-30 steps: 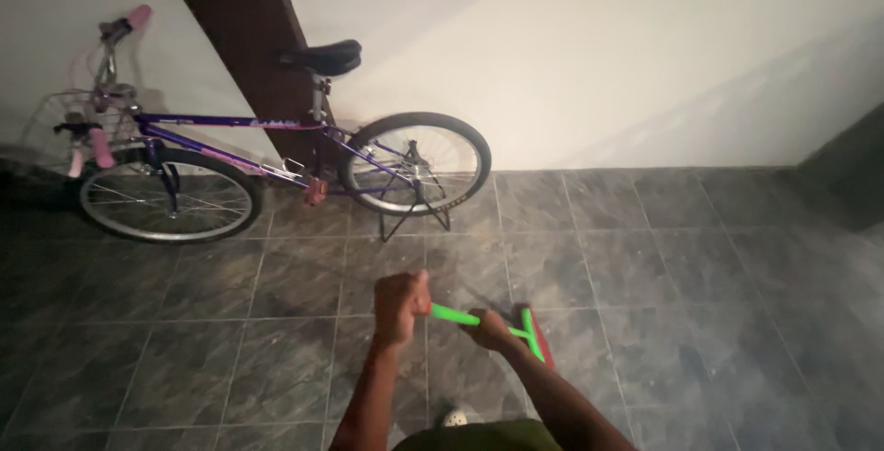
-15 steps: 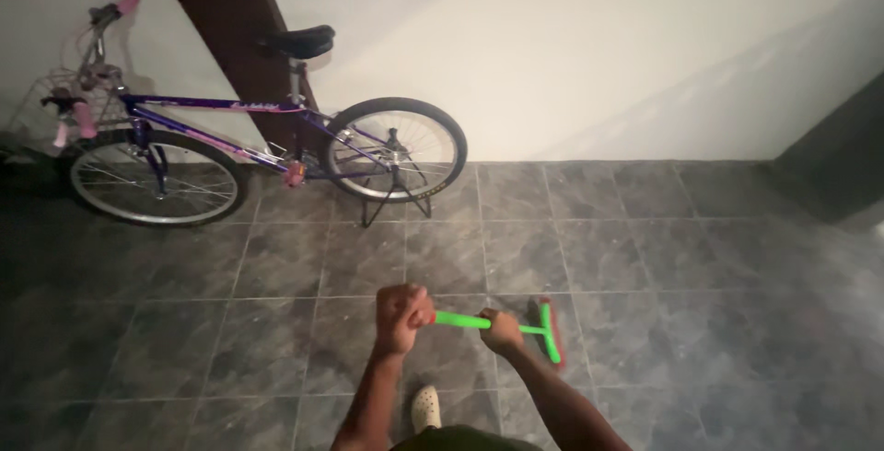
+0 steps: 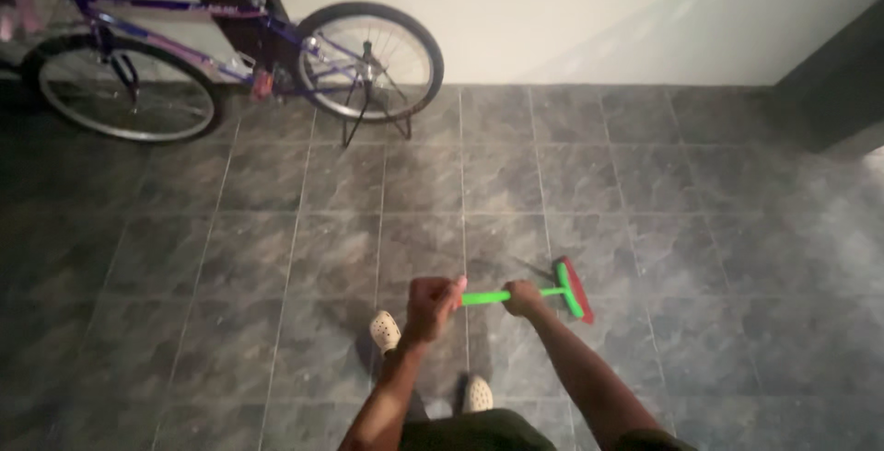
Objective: The person uses a small green squeegee to gather debris on a dark grey tiled floor and pushes the items into a red plastic dustpan.
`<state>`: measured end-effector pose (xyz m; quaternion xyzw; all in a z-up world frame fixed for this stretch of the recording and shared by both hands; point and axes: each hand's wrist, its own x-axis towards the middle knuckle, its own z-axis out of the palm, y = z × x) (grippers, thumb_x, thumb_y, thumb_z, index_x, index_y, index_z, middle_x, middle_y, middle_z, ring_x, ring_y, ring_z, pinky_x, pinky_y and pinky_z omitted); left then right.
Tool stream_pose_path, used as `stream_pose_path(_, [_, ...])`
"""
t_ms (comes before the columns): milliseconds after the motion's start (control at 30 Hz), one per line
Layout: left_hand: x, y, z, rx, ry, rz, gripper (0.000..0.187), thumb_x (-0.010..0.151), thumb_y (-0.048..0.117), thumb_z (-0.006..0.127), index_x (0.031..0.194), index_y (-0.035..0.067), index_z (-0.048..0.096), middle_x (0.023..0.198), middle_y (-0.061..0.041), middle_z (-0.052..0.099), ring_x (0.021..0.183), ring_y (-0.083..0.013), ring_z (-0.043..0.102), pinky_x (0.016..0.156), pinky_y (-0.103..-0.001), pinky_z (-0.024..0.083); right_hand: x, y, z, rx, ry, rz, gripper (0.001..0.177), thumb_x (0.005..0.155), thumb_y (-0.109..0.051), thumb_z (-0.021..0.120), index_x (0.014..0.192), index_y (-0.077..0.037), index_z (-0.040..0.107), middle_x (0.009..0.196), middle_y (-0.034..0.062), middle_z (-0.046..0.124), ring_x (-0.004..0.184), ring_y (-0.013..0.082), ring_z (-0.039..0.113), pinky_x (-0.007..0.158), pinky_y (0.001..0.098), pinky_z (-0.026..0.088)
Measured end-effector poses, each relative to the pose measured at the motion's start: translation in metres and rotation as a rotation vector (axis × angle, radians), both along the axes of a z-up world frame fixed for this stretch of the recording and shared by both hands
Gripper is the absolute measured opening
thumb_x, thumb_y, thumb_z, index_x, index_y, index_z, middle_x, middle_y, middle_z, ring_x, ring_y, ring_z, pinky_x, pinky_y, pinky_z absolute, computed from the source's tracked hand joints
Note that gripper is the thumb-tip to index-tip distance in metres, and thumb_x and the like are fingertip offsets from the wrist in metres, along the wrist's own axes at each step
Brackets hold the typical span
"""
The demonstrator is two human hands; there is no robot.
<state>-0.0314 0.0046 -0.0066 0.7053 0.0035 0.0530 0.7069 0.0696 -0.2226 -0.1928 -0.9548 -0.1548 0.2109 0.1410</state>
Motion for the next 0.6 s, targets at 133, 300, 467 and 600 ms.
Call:
stream_pose_path(133, [-0.042, 0.011, 0.042, -0.01, 0.004, 0.081, 0.042, 0.091, 0.025, 0.07, 0.054, 0.008, 0.061, 0.053, 0.003, 0.055, 0.05, -0.0051, 0.046, 0.049, -0.028, 0.031, -0.037, 0.034, 0.002, 0.195, 0.005, -0.009, 0.027, 0.082, -0.024, 0.065, 0.106, -0.023, 0.077, 0.106, 0.012, 0.075, 0.103, 0.0365, 0.069, 0.088, 0.0478, 0.056])
stream_pose_path(300, [-0.084, 0.024, 0.092, 0.046, -0.032, 0.035, 0.043, 0.091, 0.025, 0.072, 0.055, 0.008, 0.056, 0.052, 0.002, 0.054, 0.048, -0.007, 0.046, 0.048, -0.028, 0.033, -0.069, 0.09, 0.017, 0.637, -0.135, 0.214, 0.023, 0.079, -0.011, 0.06, 0.097, -0.017, 0.074, 0.097, 0.0134, 0.076, 0.096, 0.0381, 0.071, 0.079, 0.048, 0.056])
stream_pose_path(467, [-0.123, 0.046, 0.118, -0.084, -0.273, -0.08, 0.042, 0.099, 0.02, 0.063, 0.061, 0.007, 0.052, 0.061, 0.001, 0.054, 0.057, -0.0087, 0.047, 0.055, -0.028, 0.037, -0.085, 0.113, 0.026, 0.47, -0.045, 0.227, 0.016, 0.091, -0.018, 0.061, 0.102, -0.014, 0.073, 0.1, 0.0168, 0.074, 0.098, 0.0403, 0.069, 0.083, 0.0489, 0.056])
stream_pose_path(600, [-0.158, 0.068, 0.133, -0.314, -0.304, -0.138, 0.043, 0.103, 0.017, 0.057, 0.064, 0.008, 0.042, 0.059, 0.001, 0.045, 0.056, -0.0082, 0.041, 0.055, -0.027, 0.035, -0.114, 0.087, 0.036, 0.486, -0.055, 0.203, 0.03, 0.083, -0.019, 0.064, 0.112, -0.016, 0.072, 0.107, 0.0173, 0.074, 0.1, 0.0398, 0.069, 0.084, 0.0492, 0.055])
